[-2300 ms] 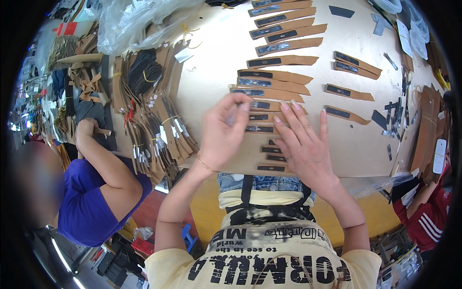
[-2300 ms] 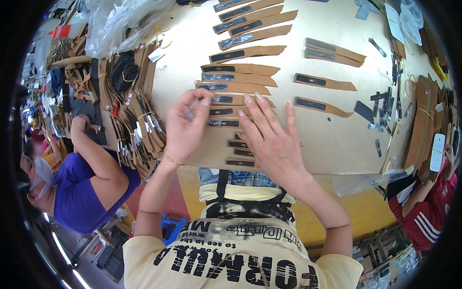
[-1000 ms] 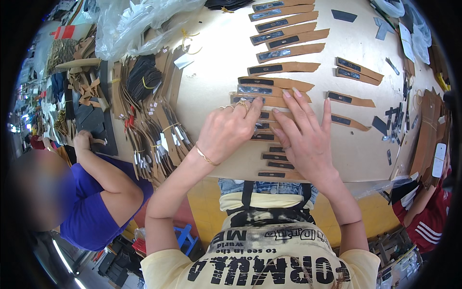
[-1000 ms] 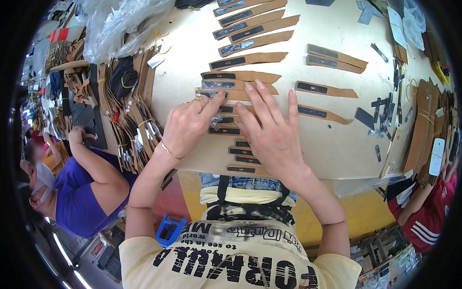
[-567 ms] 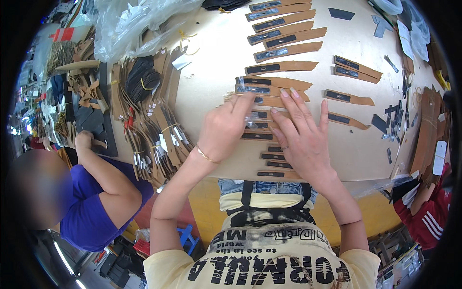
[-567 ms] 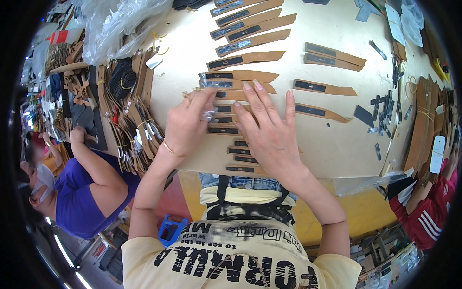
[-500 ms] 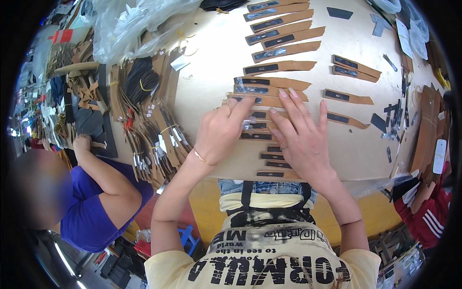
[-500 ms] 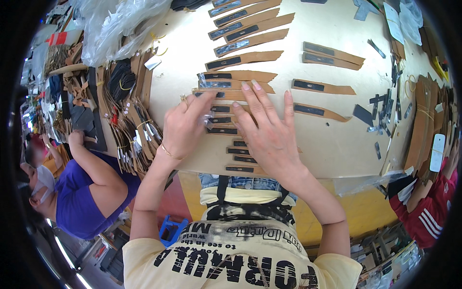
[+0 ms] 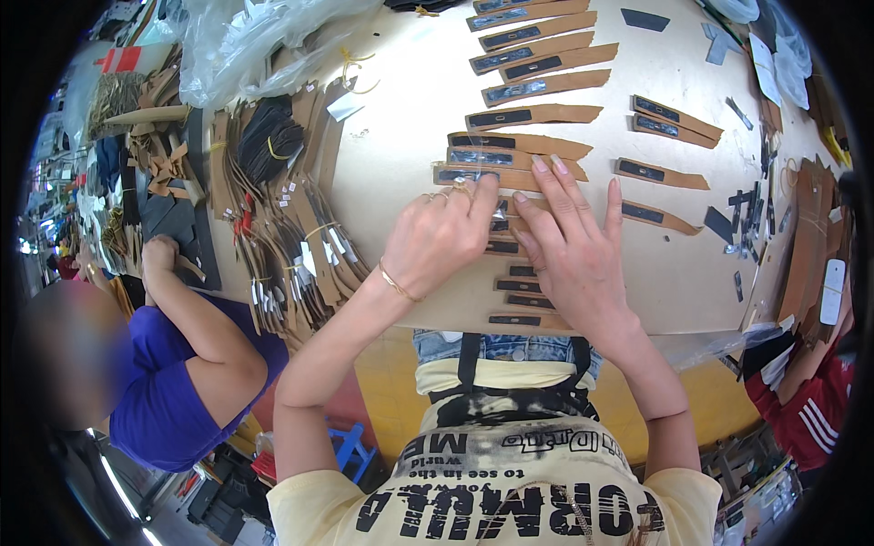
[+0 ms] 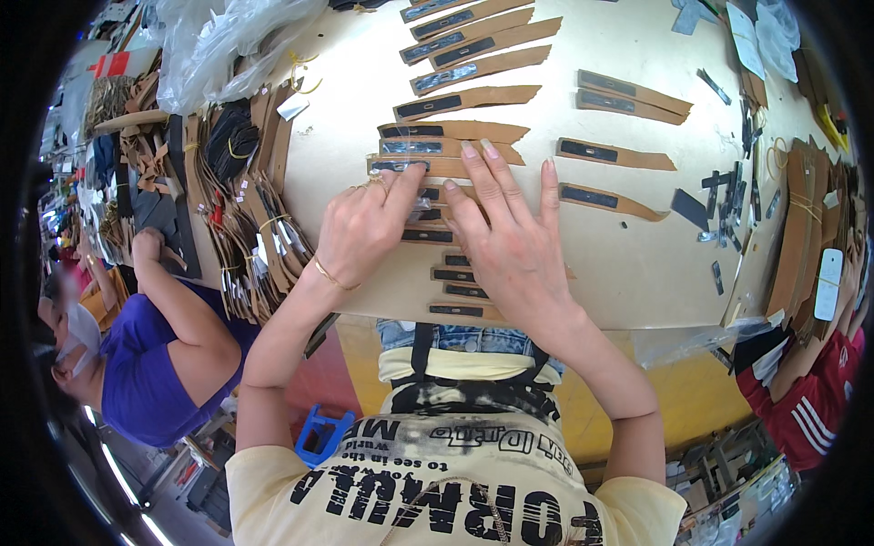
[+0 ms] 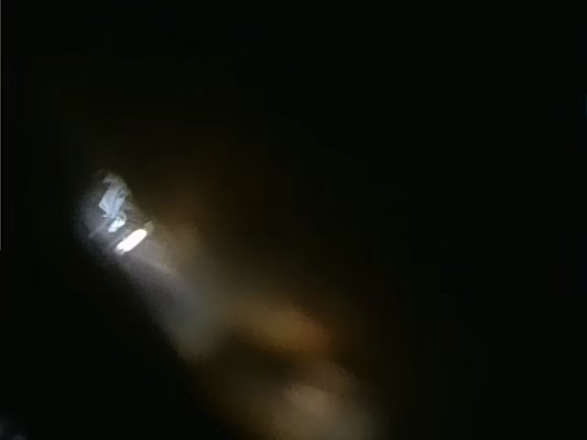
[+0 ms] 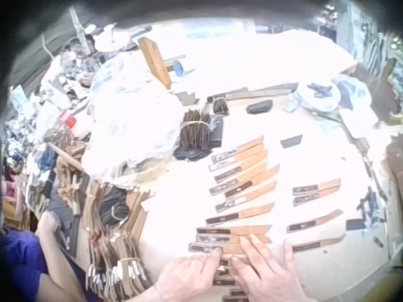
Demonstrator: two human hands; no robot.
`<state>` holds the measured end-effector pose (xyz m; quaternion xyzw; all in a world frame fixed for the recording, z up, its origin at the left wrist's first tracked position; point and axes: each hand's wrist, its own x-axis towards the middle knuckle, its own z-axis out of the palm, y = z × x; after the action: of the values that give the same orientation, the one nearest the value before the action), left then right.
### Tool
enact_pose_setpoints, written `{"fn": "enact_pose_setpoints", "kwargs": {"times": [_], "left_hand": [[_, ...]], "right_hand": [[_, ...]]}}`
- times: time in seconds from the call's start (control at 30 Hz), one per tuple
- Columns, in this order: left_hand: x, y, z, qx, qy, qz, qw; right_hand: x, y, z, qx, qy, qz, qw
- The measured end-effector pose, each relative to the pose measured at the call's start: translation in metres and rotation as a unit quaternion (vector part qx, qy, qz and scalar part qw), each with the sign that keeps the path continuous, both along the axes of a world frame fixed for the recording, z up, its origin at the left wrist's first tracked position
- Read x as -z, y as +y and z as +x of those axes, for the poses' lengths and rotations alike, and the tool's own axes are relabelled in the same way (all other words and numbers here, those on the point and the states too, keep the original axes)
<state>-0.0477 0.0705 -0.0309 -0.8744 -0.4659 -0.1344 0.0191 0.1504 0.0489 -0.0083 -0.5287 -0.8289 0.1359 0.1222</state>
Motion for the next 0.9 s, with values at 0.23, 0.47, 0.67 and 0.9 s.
{"fn": "enact_pose_setpoints", "kwargs": {"times": [0.23, 0.47, 0.67, 0.9], "left_hand": [[-0.014, 0.007, -0.009, -0.167, -0.295, -0.073, 0.938], [-0.017, -0.008, 0.007, -0.191, -0.35, -0.144, 0.906], [-0.007, -0.007, 0.019, -0.184, -0.396, -0.145, 0.888], [-0.028, -0.004, -0.008, -0.348, -0.587, -0.22, 0.697]], "right_hand": [[0.002, -0.001, 0.0, -0.001, -0.002, 0.006, 1.0], [-0.011, -0.001, 0.001, 0.019, -0.016, 0.076, 0.997], [-0.001, 0.003, 0.001, 0.006, -0.044, 0.036, 0.998], [0.006, 0.003, 0.007, -0.01, -0.021, 0.019, 1.0]]}}
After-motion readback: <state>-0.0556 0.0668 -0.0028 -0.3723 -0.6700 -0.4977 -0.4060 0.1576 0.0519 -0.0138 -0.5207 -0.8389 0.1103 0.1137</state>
